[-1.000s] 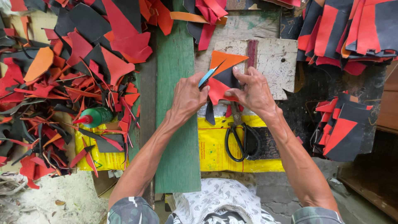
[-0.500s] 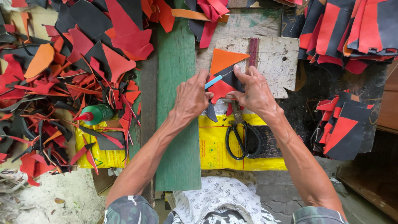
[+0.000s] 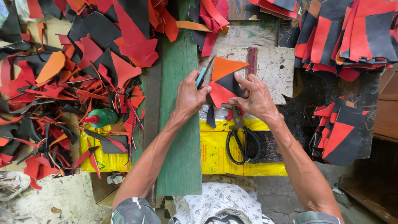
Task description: The person picks red, black and orange cut foam pieces from a large pile on the workbench, matches pieces into pairs, and stacks the matched pieces into piles at the side. They occasionally use a small blue hand tool on pieces laid on the board and handle a glue bottle nearby.
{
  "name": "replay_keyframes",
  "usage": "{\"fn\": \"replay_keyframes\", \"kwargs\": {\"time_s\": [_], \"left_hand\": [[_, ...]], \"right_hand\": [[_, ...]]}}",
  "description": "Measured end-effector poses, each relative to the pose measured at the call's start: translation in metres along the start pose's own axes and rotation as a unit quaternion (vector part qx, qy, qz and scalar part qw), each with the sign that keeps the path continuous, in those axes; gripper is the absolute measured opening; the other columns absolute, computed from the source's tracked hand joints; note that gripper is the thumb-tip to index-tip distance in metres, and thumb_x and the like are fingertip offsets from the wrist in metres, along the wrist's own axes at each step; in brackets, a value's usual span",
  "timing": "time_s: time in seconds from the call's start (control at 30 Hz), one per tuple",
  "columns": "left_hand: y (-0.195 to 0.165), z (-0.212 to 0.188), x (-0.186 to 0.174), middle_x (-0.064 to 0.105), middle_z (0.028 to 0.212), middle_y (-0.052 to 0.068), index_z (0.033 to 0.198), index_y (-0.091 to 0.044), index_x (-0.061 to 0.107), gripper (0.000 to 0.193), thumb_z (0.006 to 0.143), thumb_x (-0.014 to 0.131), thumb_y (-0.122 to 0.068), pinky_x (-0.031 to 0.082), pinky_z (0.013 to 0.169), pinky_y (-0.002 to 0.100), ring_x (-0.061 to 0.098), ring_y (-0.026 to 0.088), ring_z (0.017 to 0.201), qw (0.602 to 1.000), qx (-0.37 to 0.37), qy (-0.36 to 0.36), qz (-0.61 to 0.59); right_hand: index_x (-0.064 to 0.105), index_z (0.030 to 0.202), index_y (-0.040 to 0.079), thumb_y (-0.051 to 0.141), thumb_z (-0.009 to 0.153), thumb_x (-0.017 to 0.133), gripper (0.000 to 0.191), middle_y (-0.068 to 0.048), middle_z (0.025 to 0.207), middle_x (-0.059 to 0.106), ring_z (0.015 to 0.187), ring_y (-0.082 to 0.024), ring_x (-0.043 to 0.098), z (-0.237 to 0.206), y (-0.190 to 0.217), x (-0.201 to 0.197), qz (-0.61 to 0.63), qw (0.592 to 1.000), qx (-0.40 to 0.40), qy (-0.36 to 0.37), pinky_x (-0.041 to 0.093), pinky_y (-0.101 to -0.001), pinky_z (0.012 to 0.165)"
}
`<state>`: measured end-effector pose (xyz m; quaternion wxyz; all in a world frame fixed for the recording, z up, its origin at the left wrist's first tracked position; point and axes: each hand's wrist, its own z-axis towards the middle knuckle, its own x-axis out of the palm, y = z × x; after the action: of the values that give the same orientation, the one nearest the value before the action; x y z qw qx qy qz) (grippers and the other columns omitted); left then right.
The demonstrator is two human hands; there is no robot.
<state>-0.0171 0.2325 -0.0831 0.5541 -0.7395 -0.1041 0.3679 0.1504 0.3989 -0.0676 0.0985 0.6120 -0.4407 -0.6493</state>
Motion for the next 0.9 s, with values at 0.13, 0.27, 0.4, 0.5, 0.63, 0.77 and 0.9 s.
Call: {"fn": "replay_keyframes", "kwargs": {"time_s": [0.13, 0.27, 0.4, 0.5, 0.63, 0.77, 0.9], "left_hand": [[0.002, 0.000, 0.000, 0.075, 0.081, 0.016, 0.103, 0.000, 0.061, 0.029, 0.081, 0.075, -0.013, 0.056, 0.067, 0.041, 0.075, 0.030, 0.073, 1.000, -0.003, 0.002, 0.007], [-0.003, -0.001, -0.002, 0.074, 0.080, 0.016, 0.099, 0.000, 0.061, 0.030, 0.078, 0.077, -0.015, 0.056, 0.065, 0.040, 0.074, 0.030, 0.071, 1.000, 0.005, -0.003, 0.006], [-0.011, -0.005, -0.004, 0.076, 0.084, 0.011, 0.101, -0.001, 0.062, 0.033, 0.077, 0.079, -0.016, 0.058, 0.069, 0.036, 0.077, 0.023, 0.077, 0.999, -0.023, -0.019, -0.037], [-0.019, -0.009, -0.011, 0.075, 0.084, 0.008, 0.105, 0.000, 0.062, 0.035, 0.077, 0.079, -0.013, 0.059, 0.073, 0.034, 0.076, 0.020, 0.082, 0.995, -0.007, -0.029, -0.094], [-0.035, -0.017, -0.035, 0.073, 0.088, 0.009, 0.103, 0.001, 0.060, 0.028, 0.082, 0.076, -0.007, 0.060, 0.075, 0.033, 0.076, 0.021, 0.085, 0.994, 0.051, 0.009, -0.094], [-0.060, -0.026, -0.059, 0.073, 0.085, 0.014, 0.101, 0.000, 0.059, 0.015, 0.087, 0.065, 0.001, 0.058, 0.073, 0.035, 0.077, 0.024, 0.079, 0.989, 0.116, 0.095, -0.013], [-0.075, -0.043, -0.080, 0.074, 0.091, 0.016, 0.111, 0.000, 0.061, 0.024, 0.091, 0.073, -0.005, 0.057, 0.070, 0.037, 0.074, 0.029, 0.081, 0.985, 0.174, -0.003, 0.018]], "right_hand": [[0.062, 0.140, 0.006, 0.021, 0.062, 0.098, 0.087, -0.006, 0.078, 0.049, 0.063, -0.018, 0.049, 0.000, -0.003, 0.003, 0.001, 1.000, -0.006, -0.005, 0.047, -0.0360, 0.059], [0.063, 0.139, 0.005, 0.020, 0.061, 0.098, 0.087, -0.006, 0.080, 0.049, 0.063, -0.017, 0.049, -0.003, -0.008, 0.009, 0.004, 0.999, -0.023, -0.025, 0.047, -0.0344, 0.059], [0.062, 0.141, 0.007, 0.017, 0.064, 0.096, 0.084, -0.004, 0.082, 0.055, 0.064, -0.015, 0.052, -0.006, -0.009, 0.005, 0.051, 0.998, -0.001, -0.024, 0.050, -0.0313, 0.061], [0.062, 0.145, 0.011, 0.015, 0.080, 0.087, 0.071, -0.004, 0.092, 0.061, 0.076, -0.011, 0.058, -0.010, 0.009, -0.008, 0.202, 0.976, 0.052, -0.061, 0.054, -0.0257, 0.067], [0.066, 0.136, 0.005, 0.009, 0.079, 0.086, 0.061, -0.013, 0.110, 0.068, 0.093, -0.023, 0.064, -0.015, 0.053, -0.044, -0.034, 0.970, -0.127, -0.206, 0.059, -0.0334, 0.078], [0.067, 0.120, 0.003, 0.018, 0.059, 0.086, 0.065, -0.013, 0.114, 0.071, 0.105, -0.034, 0.067, -0.008, 0.089, -0.058, -0.206, 0.911, -0.313, -0.172, 0.055, -0.0477, 0.084], [0.076, 0.113, 0.007, 0.010, 0.086, 0.083, 0.028, -0.006, 0.092, 0.078, 0.085, -0.015, 0.076, 0.003, 0.082, -0.031, -0.007, 0.996, -0.040, 0.085, 0.059, -0.0313, 0.076]]}}
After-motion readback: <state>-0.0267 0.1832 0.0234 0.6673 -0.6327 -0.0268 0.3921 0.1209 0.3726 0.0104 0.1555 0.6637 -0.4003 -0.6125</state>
